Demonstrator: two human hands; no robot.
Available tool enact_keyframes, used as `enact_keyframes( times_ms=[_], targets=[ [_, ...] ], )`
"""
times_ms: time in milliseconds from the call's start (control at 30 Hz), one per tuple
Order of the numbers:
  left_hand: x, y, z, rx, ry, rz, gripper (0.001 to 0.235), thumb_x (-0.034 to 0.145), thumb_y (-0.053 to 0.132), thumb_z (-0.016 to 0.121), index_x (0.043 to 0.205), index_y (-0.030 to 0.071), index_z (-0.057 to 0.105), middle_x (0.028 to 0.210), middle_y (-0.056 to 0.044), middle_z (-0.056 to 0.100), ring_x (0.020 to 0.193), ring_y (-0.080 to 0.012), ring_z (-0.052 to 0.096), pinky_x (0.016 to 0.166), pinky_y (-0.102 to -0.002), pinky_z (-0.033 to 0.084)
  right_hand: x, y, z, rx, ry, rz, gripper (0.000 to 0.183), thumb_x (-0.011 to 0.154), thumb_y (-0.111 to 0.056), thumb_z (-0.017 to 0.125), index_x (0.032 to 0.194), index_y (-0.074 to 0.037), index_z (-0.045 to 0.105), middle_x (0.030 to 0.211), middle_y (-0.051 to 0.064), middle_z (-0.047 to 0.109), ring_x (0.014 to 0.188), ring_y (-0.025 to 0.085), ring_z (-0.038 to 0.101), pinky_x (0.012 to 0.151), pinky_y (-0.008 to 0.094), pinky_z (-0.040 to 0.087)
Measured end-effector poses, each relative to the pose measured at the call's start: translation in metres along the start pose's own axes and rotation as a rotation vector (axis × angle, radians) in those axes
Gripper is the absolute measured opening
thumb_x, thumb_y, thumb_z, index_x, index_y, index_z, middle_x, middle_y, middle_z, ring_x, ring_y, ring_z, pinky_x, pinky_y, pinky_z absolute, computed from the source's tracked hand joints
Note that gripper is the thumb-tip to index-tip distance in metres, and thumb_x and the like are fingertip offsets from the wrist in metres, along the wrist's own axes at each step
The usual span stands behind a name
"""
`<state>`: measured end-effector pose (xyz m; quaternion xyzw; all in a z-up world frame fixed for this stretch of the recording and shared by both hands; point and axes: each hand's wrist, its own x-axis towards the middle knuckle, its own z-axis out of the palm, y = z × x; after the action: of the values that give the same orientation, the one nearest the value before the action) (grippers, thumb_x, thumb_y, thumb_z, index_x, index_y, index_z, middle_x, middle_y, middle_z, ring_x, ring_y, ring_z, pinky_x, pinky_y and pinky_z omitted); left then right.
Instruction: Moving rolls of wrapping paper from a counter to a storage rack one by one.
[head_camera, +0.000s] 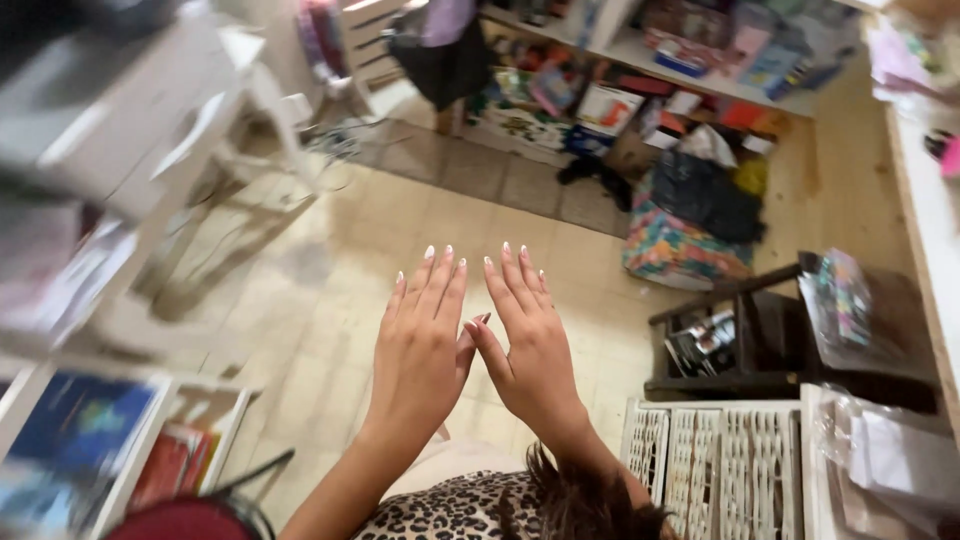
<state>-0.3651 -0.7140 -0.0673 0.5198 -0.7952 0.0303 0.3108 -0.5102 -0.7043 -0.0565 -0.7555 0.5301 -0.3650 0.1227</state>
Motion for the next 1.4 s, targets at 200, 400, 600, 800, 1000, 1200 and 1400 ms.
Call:
enact_keyframes(
  times_ms=[200, 400, 600, 800, 1000, 1200, 1400],
  targets=[
    [0.123, -0.039, 0.062, -0.083, -0.051, 0.147, 0.065, 0.086, 0.028, 0.071, 0.143, 0.003, 0.054, 0.15, -0.016, 0.052, 0.142, -0.0339, 0.047, 0.113, -0.051, 0.038, 0.101, 0.063, 0.008, -0.106, 0.093, 0.103, 0.061, 0.105, -0.044, 0.043, 0.149, -0.003, 0.047, 0.158, 0.022, 0.04, 0.149, 0.043, 0.03, 0.118, 0.056, 0.024],
    [0.265, -0.079, 0.095, -0.168, -0.069, 0.303, 0.061, 0.091, 0.033, 0.067, 0.143, 0.004, 0.055, 0.15, -0.016, 0.053, 0.141, -0.0345, 0.047, 0.113, -0.051, 0.039, 0.219, 0.106, 0.003, -0.176, 0.211, 0.185, 0.062, 0.104, -0.046, 0.044, 0.149, -0.003, 0.047, 0.158, 0.021, 0.041, 0.149, 0.042, 0.03, 0.119, 0.055, 0.023],
    [0.36, -0.103, 0.153, -0.272, -0.151, 0.387, 0.059, 0.093, 0.033, 0.065, 0.143, 0.003, 0.054, 0.15, -0.016, 0.053, 0.142, -0.0357, 0.046, 0.112, -0.051, 0.039, 0.298, 0.161, 0.007, -0.185, 0.259, 0.287, 0.062, 0.104, -0.046, 0.043, 0.149, -0.003, 0.047, 0.157, 0.022, 0.042, 0.149, 0.043, 0.031, 0.119, 0.055, 0.023],
    [0.448, -0.119, 0.228, -0.265, -0.164, 0.433, 0.062, 0.09, 0.031, 0.067, 0.144, 0.002, 0.053, 0.15, -0.017, 0.052, 0.142, -0.0364, 0.046, 0.111, -0.052, 0.04, 0.379, 0.245, 0.013, -0.178, 0.263, 0.285, 0.06, 0.105, -0.043, 0.039, 0.15, -0.004, 0.047, 0.157, 0.022, 0.041, 0.149, 0.044, 0.032, 0.118, 0.055, 0.024],
    [0.568, -0.119, 0.294, -0.207, -0.141, 0.436, 0.067, 0.088, 0.027, 0.066, 0.147, 0.001, 0.049, 0.151, -0.018, 0.05, 0.143, -0.0357, 0.044, 0.114, -0.051, 0.037, 0.483, 0.343, -0.011, -0.163, 0.271, 0.231, 0.06, 0.105, -0.043, 0.039, 0.149, -0.003, 0.047, 0.158, 0.023, 0.041, 0.149, 0.043, 0.032, 0.119, 0.055, 0.025],
    [0.676, -0.12, 0.351, -0.155, -0.082, 0.353, 0.068, 0.088, 0.028, 0.066, 0.148, 0.001, 0.049, 0.152, -0.017, 0.049, 0.144, -0.0349, 0.043, 0.115, -0.05, 0.036, 0.589, 0.424, -0.038, -0.165, 0.238, 0.135, 0.06, 0.106, -0.043, 0.04, 0.149, -0.003, 0.047, 0.158, 0.023, 0.041, 0.148, 0.044, 0.033, 0.118, 0.056, 0.025],
    [0.752, -0.146, 0.416, -0.122, -0.103, 0.28, 0.07, 0.085, 0.029, 0.069, 0.148, 0.008, 0.05, 0.149, -0.016, 0.051, 0.142, -0.0366, 0.045, 0.113, -0.052, 0.037, 0.669, 0.493, -0.036, -0.12, 0.168, 0.116, 0.058, 0.105, -0.041, 0.044, 0.148, -0.002, 0.048, 0.155, 0.024, 0.043, 0.147, 0.045, 0.034, 0.117, 0.056, 0.027]
  ],
)
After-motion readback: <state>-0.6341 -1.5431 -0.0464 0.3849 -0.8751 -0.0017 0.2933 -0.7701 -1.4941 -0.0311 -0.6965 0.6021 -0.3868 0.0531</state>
